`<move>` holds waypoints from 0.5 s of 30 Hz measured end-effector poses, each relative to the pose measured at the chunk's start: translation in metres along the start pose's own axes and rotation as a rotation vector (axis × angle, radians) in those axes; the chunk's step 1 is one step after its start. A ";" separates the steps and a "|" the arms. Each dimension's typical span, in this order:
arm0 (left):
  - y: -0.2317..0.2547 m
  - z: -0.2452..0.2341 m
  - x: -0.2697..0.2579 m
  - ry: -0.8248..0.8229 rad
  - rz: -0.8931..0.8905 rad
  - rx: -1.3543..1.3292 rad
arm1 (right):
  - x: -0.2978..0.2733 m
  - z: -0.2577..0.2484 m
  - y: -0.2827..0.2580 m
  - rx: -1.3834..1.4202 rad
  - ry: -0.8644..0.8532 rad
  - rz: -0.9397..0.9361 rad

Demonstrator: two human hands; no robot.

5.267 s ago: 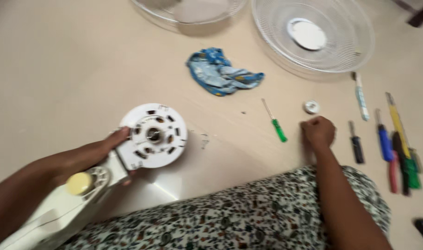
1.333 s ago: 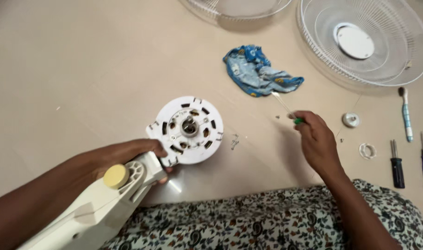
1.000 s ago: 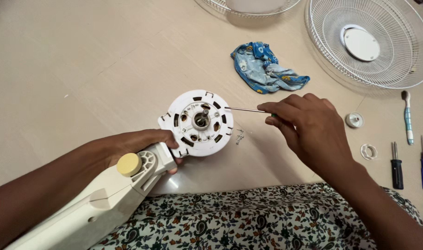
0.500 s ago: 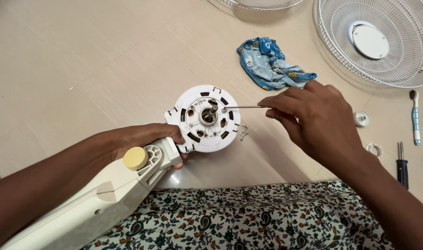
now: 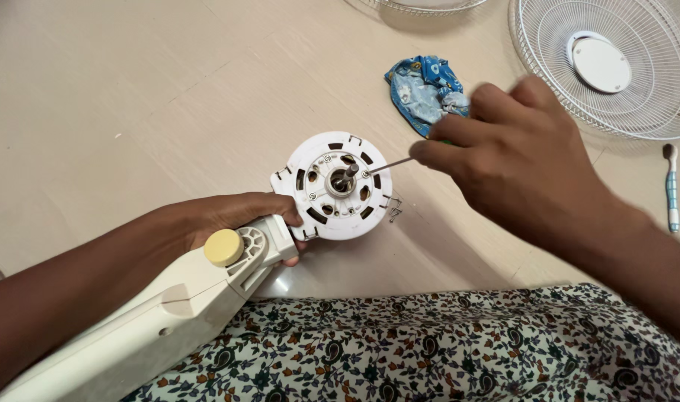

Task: The person wipes the motor housing of a disassembled electric fan with a cloth, then uses a screwdriver to tighten screws into the motor casing. The fan blades and cage are visible nearby on the floor.

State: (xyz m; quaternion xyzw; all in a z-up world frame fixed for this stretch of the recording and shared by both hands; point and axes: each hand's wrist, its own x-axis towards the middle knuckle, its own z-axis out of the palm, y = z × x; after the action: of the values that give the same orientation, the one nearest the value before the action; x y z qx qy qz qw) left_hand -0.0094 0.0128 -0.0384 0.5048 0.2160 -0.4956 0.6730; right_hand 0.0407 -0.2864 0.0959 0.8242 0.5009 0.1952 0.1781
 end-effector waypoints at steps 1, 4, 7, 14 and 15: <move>0.000 0.000 0.000 0.010 -0.017 0.004 | 0.006 -0.006 0.003 -0.051 0.005 -0.080; -0.001 0.002 0.000 0.013 -0.021 0.025 | 0.031 -0.016 0.007 -0.190 -0.128 -0.340; -0.001 0.001 0.000 -0.026 0.007 0.036 | 0.055 -0.027 0.005 -0.286 -0.370 -0.531; -0.003 -0.002 0.008 -0.078 -0.011 0.018 | 0.083 -0.052 -0.005 -0.044 -0.471 -0.494; 0.000 -0.003 0.006 -0.100 -0.010 0.024 | 0.088 -0.053 -0.004 -0.050 -0.513 -0.477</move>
State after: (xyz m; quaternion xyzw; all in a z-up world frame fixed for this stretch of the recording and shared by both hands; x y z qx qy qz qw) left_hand -0.0064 0.0126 -0.0446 0.4862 0.1785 -0.5261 0.6746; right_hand 0.0483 -0.2003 0.1526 0.7014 0.6135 -0.0532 0.3589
